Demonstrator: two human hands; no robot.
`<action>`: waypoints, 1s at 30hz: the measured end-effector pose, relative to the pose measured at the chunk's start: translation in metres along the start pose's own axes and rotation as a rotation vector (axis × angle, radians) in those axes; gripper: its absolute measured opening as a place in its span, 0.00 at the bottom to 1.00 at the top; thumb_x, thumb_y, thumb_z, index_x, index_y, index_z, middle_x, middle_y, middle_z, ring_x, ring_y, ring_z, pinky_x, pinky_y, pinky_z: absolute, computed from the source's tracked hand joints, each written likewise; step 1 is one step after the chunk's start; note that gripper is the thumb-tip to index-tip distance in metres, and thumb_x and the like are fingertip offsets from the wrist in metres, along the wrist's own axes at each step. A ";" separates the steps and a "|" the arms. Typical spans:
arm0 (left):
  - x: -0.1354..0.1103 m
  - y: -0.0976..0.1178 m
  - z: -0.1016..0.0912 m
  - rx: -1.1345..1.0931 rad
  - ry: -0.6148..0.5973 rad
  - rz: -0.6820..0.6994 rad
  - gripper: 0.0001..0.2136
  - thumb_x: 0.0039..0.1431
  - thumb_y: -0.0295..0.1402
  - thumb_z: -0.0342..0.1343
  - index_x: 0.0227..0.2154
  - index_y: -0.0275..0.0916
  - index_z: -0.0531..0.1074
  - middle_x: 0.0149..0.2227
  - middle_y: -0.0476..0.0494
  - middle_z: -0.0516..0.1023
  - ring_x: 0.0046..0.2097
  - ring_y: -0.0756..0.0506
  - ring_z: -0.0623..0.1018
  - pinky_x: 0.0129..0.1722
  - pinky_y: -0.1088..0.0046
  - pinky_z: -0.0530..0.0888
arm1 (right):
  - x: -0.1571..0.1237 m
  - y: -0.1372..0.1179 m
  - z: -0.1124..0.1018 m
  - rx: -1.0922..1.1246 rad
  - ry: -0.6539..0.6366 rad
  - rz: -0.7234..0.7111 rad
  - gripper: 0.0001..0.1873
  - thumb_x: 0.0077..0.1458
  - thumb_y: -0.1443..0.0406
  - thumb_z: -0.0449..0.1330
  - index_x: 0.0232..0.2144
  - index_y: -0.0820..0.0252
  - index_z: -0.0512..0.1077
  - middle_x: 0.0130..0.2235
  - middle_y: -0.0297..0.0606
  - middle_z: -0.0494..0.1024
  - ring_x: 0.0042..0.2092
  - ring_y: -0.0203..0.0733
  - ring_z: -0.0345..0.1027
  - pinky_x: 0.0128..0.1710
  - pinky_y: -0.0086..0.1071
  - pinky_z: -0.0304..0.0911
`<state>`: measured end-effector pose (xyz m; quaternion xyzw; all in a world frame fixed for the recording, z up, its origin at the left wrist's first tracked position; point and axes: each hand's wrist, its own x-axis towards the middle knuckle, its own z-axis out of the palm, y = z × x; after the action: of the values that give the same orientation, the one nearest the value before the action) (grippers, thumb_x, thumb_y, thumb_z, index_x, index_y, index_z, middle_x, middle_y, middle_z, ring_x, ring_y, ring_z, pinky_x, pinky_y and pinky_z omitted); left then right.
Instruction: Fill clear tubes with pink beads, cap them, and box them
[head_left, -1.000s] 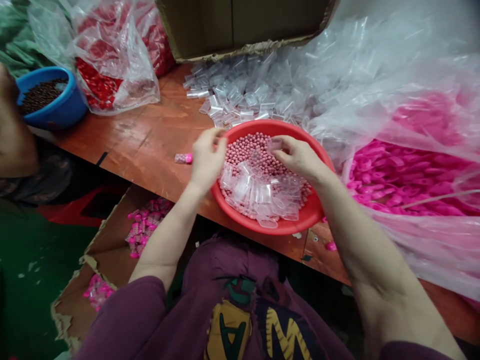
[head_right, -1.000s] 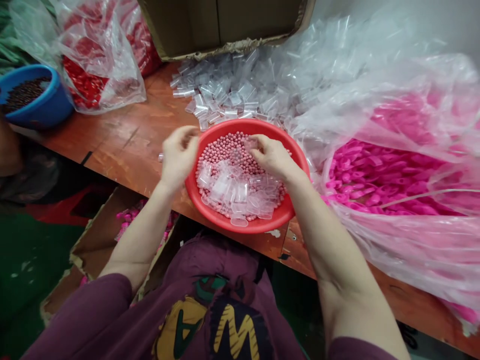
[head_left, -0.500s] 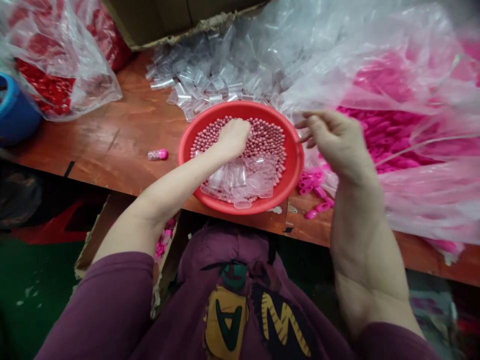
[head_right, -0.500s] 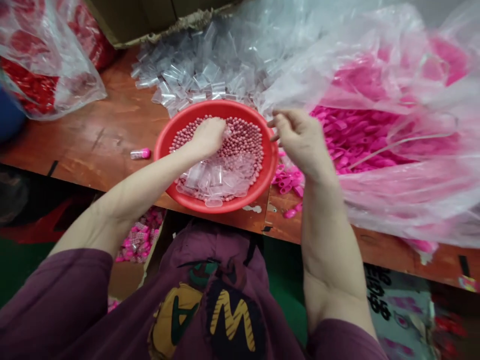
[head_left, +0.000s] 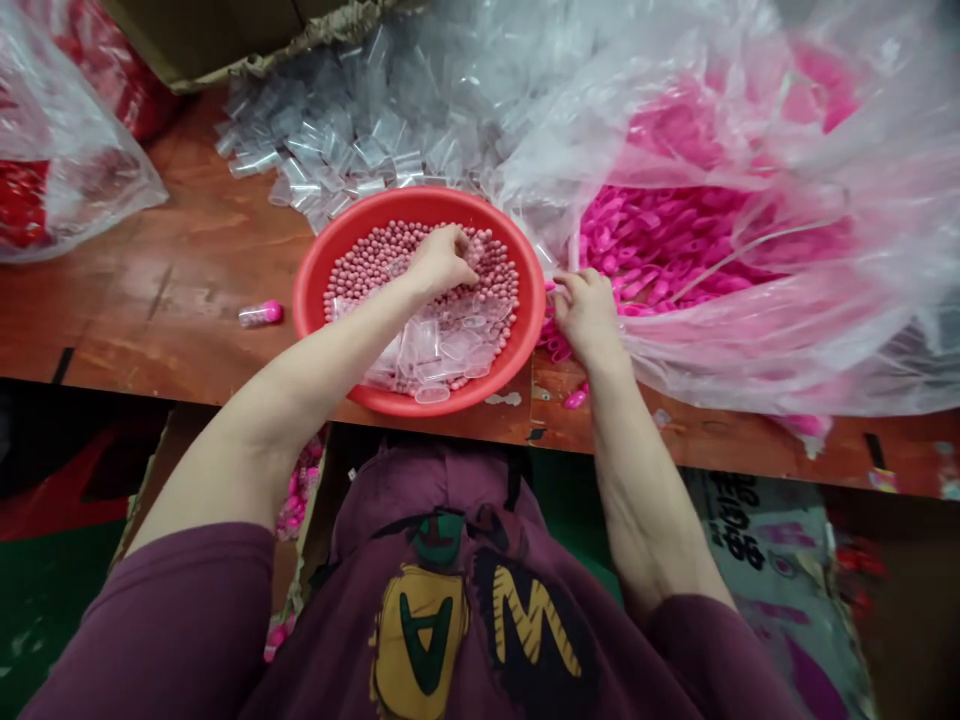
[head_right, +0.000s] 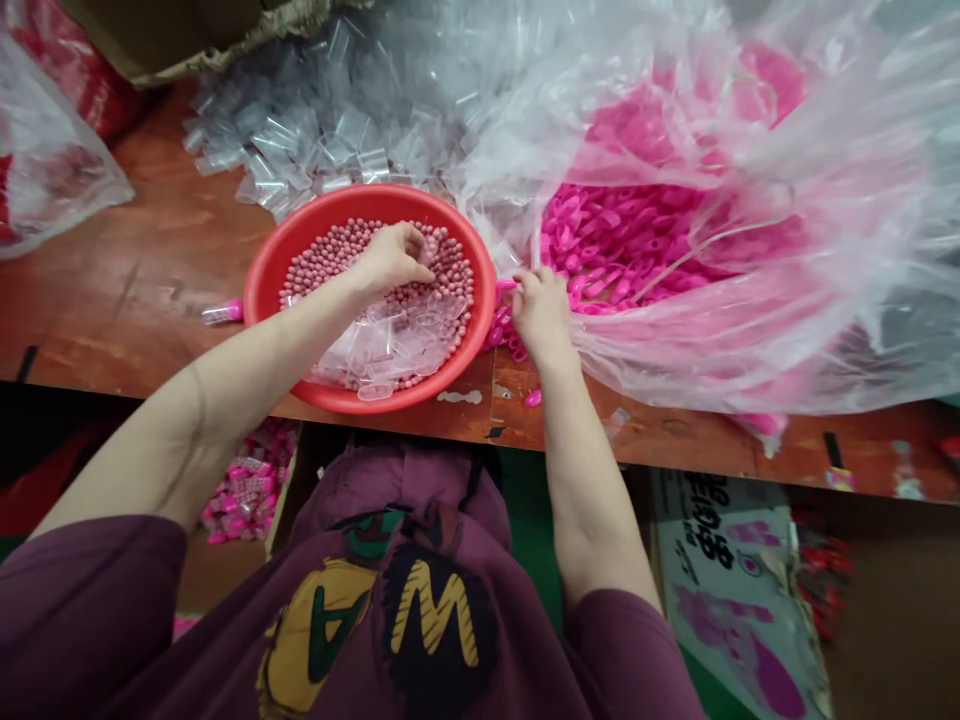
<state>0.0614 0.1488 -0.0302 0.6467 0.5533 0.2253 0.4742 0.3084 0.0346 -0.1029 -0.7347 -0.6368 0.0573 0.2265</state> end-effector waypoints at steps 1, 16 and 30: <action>-0.006 0.004 -0.006 -0.091 -0.006 0.013 0.19 0.46 0.13 0.69 0.35 0.40 0.72 0.32 0.55 0.74 0.39 0.49 0.74 0.48 0.69 0.73 | 0.008 -0.003 0.003 -0.026 -0.011 -0.031 0.21 0.66 0.67 0.57 0.55 0.60 0.85 0.55 0.58 0.85 0.58 0.65 0.77 0.63 0.62 0.73; -0.083 0.020 -0.026 -0.891 -0.422 -0.187 0.32 0.55 0.17 0.54 0.64 0.37 0.78 0.47 0.39 0.89 0.39 0.48 0.86 0.41 0.71 0.79 | 0.016 -0.014 -0.018 0.532 0.304 0.183 0.19 0.59 0.57 0.56 0.52 0.51 0.69 0.40 0.47 0.82 0.41 0.53 0.79 0.45 0.48 0.74; -0.087 0.018 -0.030 -0.916 -0.493 -0.146 0.10 0.76 0.32 0.56 0.38 0.38 0.78 0.36 0.42 0.83 0.37 0.46 0.82 0.36 0.69 0.73 | -0.002 -0.114 -0.058 0.818 -0.153 -0.038 0.21 0.72 0.49 0.63 0.57 0.48 0.87 0.56 0.40 0.90 0.61 0.56 0.84 0.69 0.58 0.77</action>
<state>0.0208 0.0800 0.0191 0.3668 0.3135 0.2515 0.8390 0.2259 0.0276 -0.0052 -0.5661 -0.5899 0.3557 0.4527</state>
